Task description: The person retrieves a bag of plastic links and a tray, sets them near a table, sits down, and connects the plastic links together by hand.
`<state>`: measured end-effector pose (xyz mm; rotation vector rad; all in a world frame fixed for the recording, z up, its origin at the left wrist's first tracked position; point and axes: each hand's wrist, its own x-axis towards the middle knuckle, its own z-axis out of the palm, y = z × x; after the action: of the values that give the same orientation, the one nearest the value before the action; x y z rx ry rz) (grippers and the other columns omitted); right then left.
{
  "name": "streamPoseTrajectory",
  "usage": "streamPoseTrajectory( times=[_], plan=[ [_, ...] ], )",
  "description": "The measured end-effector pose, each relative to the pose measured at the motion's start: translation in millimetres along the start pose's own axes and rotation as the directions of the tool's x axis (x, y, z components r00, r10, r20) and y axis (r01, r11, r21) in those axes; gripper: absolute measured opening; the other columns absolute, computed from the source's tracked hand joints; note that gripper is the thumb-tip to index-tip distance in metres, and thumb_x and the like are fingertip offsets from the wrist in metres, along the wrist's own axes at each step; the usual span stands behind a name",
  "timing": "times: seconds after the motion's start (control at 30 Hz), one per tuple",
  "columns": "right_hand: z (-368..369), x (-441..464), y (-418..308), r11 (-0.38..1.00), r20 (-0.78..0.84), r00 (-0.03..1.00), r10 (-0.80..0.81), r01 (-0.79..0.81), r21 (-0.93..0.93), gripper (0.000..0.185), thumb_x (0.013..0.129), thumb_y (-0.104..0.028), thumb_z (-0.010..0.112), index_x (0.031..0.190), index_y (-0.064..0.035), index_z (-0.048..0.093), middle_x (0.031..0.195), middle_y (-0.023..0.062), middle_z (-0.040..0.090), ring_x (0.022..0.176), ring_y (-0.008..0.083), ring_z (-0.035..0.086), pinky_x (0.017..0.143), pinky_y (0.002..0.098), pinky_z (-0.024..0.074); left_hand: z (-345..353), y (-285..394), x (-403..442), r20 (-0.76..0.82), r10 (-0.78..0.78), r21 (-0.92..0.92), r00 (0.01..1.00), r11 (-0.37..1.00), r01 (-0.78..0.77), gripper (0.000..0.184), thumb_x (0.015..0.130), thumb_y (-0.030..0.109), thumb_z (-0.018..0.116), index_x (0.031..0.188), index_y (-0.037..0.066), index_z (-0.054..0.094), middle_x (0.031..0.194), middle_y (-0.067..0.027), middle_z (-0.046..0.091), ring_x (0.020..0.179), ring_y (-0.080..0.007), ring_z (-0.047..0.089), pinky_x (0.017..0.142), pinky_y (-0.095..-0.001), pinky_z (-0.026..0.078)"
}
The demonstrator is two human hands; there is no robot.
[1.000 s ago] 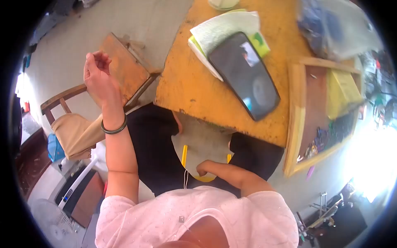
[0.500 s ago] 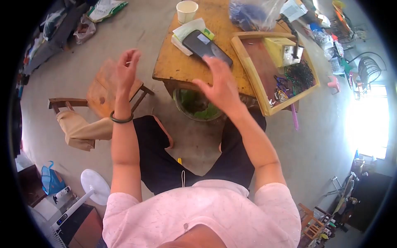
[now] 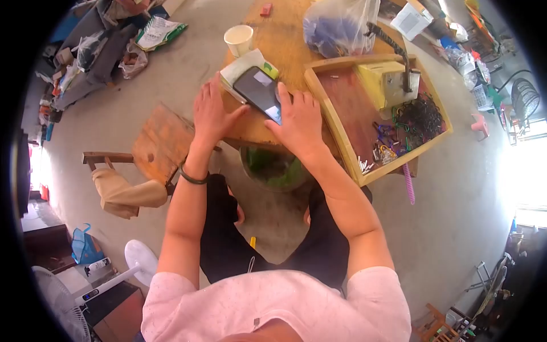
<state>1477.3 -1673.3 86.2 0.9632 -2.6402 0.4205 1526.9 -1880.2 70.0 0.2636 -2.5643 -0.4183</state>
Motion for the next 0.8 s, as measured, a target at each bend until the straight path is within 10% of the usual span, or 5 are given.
streamPoseTrajectory(
  times=[0.43, 0.8],
  plan=[
    [-9, -2, -13, 0.746, 0.130, 0.958, 0.257, -0.282, 0.603, 0.065, 0.062, -0.038, 0.077, 0.112, -0.0041, 0.052, 0.097, 0.0153, 0.057, 0.092, 0.0316, 0.054, 0.078, 0.0421, 0.0449, -5, -38, 30, 0.316, 0.087, -0.280, 0.945, 0.960, 0.005, 0.098, 0.070, 0.012, 0.070, 0.149, 0.011, 0.013, 0.139, -0.0251, 0.039, 0.129, -0.0413, 0.038, 0.104, -0.0431, 0.036],
    [36, 26, -53, 0.945, -0.329, 0.919, 0.217, -0.114, 0.307, 0.069, 0.056, -0.040, 0.079, 0.111, -0.0084, 0.052, 0.092, 0.0122, 0.054, 0.089, 0.0324, 0.052, 0.077, 0.0453, 0.0429, -3, -45, 22, 0.235, 0.060, -0.174, 0.970, 0.985, -0.019, 0.097, 0.068, 0.015, 0.068, 0.148, 0.009, 0.014, 0.131, -0.0287, 0.043, 0.114, -0.0434, 0.049, 0.095, -0.0444, 0.043]
  ],
)
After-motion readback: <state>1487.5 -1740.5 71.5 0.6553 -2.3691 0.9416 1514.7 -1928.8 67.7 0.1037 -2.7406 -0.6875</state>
